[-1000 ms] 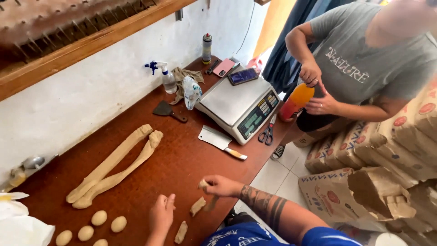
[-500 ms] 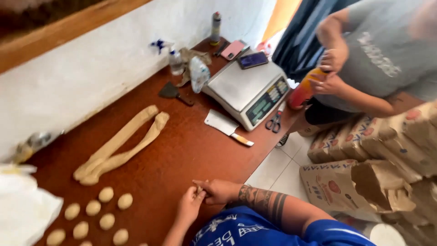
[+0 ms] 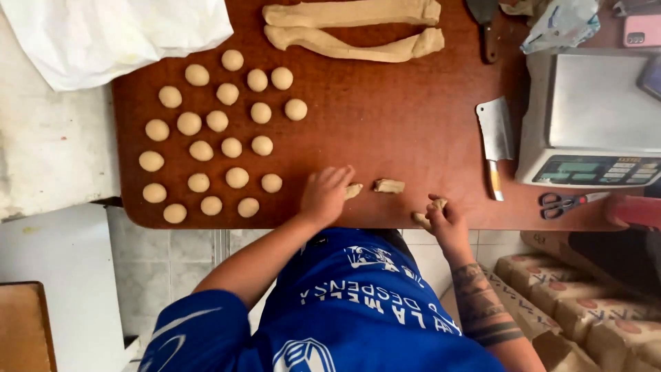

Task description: Tearing pieces of dough from a strip and rolling them into small balls on a bakery work table.

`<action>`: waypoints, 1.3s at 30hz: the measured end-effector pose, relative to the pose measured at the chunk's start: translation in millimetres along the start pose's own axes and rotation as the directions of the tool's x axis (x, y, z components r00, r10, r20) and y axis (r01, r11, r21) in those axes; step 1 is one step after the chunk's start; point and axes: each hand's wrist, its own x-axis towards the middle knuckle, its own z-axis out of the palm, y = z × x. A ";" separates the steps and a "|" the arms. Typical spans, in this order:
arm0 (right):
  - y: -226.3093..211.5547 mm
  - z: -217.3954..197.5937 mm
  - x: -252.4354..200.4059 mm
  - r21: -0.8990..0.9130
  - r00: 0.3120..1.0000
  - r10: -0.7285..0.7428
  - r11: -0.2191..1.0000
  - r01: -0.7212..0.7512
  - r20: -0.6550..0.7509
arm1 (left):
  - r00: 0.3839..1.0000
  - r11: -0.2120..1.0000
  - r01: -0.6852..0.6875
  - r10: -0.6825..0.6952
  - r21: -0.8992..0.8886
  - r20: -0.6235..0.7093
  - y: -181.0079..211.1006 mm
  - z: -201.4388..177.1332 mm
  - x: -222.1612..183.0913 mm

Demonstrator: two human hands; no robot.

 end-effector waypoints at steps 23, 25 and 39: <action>28.3 60.5 38.3 -0.265 0.943 -0.242 0.916 0.300 0.229 | 0.965 0.855 -0.261 0.220 -0.448 -0.142 84.5 8.5 57.4; 49.1 64.6 52.1 -0.276 0.946 -0.216 0.919 0.281 0.243 | 0.974 0.848 -0.225 0.187 -0.479 -0.126 87.6 0.0 60.4; -49.6 9.6 -8.3 0.231 0.712 -0.456 0.889 0.396 0.534 | 0.797 0.778 0.573 -0.456 -0.257 0.396 46.9 18.9 89.4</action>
